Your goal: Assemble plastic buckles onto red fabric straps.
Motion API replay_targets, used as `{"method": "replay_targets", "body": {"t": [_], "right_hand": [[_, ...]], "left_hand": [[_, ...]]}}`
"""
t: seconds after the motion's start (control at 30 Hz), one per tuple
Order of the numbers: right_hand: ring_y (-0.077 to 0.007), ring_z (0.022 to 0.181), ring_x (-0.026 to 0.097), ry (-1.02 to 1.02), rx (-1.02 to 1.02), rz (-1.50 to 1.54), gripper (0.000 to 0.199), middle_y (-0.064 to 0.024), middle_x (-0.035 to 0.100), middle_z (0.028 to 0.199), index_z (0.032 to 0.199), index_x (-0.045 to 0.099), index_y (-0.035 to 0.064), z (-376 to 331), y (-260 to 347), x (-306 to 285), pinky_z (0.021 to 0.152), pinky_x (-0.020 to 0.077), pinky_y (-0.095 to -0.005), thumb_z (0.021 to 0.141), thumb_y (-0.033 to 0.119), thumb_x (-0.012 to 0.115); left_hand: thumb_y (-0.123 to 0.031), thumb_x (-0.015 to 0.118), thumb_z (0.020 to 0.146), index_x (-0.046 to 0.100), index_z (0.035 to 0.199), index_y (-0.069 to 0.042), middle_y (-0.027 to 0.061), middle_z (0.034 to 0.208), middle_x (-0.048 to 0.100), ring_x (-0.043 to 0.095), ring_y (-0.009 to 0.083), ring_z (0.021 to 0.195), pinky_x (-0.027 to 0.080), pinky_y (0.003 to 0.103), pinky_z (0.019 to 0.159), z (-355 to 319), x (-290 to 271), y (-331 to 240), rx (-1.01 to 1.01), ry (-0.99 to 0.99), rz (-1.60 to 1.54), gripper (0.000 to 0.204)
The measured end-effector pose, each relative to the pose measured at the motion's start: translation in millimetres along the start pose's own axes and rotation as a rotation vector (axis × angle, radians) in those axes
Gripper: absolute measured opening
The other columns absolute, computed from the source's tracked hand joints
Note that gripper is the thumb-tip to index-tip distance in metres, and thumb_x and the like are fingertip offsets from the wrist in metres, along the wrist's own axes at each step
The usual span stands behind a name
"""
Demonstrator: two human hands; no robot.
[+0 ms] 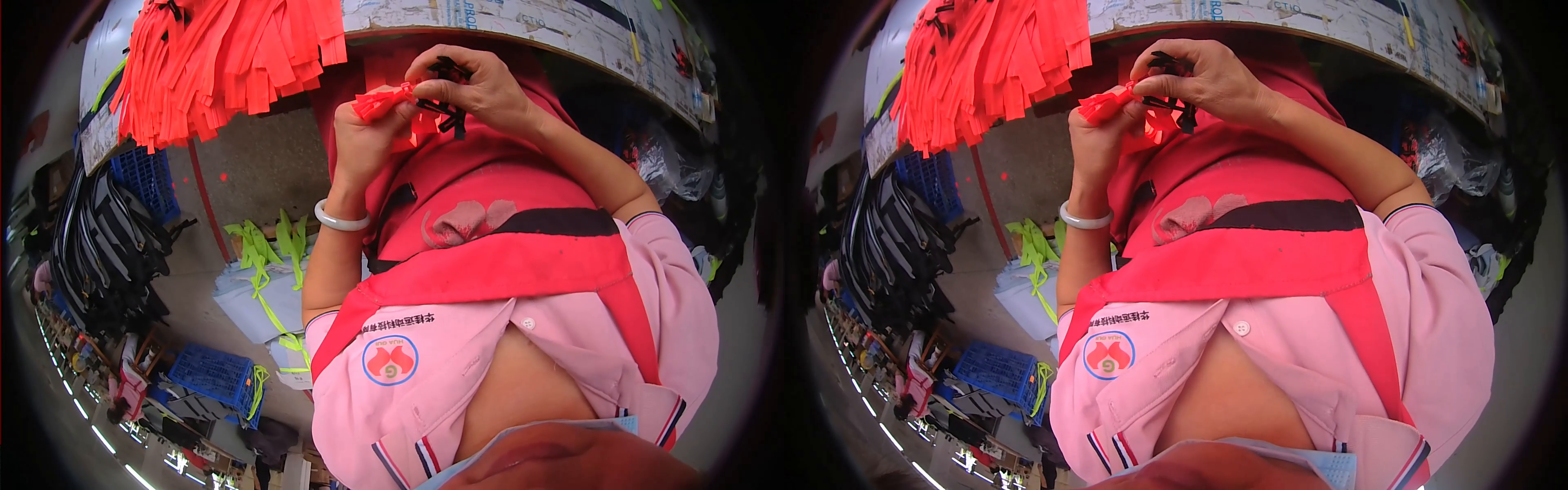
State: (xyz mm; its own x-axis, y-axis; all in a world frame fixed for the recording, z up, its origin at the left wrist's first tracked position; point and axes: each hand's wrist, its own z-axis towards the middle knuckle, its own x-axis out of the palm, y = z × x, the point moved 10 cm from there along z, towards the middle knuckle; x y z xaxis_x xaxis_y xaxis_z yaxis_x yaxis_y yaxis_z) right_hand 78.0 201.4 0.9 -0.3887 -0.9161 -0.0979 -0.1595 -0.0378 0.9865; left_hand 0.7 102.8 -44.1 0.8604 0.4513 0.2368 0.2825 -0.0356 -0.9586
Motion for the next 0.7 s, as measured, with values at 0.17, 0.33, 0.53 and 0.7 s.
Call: {"method": "replay_targets", "body": {"t": [0.17,0.33,0.53,0.7], "right_hand": [[-0.008,0.074,0.056,0.043,-0.324,-0.261,0.016,-0.0033,0.06,0.081,0.096,0.063,0.0014,-3.6,26.1,5.6,0.067,0.0468,-0.0237,0.086,0.013,0.069],[-0.0081,0.073,0.056,0.01,-0.198,-0.069,0.016,-0.0034,0.06,0.08,0.096,0.063,0.0018,-4.8,12.8,3.4,0.065,0.0465,-0.0234,0.086,0.013,0.069],[-0.0093,0.077,0.056,0.067,-0.272,-0.173,0.014,-0.0044,0.058,0.088,0.097,0.062,0.0003,-2.3,18.0,5.3,0.067,0.0452,-0.0222,0.085,0.004,0.068],[-0.0101,0.078,0.056,0.046,-0.278,-0.141,0.014,-0.005,0.058,0.089,0.097,0.062,0.0006,-1.5,13.5,4.3,0.067,0.0452,-0.0226,0.084,0.003,0.068]], "left_hand": [[-0.001,0.067,0.085,0.068,0.091,0.001,0.0008,0.078,0.063,0.055,0.0064,0.067,0.044,0.021,0.057,0.9,7.9,-14.7,0.146,0.015,0.083,0.006],[0.0,0.067,0.084,0.067,0.092,0.001,0.0023,0.077,0.062,0.056,0.0073,0.067,0.044,0.022,0.058,1.3,9.4,-16.5,0.173,0.019,0.093,0.008],[0.003,0.067,0.083,0.067,0.093,0.001,0.003,0.078,0.062,0.056,0.0082,0.067,0.044,0.022,0.058,2.0,7.3,-18.2,0.206,-0.008,0.107,0.01],[0.005,0.062,0.084,0.065,0.094,0.004,0.0026,0.079,0.06,0.054,0.0074,0.064,0.043,0.021,0.056,4.2,6.6,-15.6,0.212,-0.012,0.116,0.011]]}}
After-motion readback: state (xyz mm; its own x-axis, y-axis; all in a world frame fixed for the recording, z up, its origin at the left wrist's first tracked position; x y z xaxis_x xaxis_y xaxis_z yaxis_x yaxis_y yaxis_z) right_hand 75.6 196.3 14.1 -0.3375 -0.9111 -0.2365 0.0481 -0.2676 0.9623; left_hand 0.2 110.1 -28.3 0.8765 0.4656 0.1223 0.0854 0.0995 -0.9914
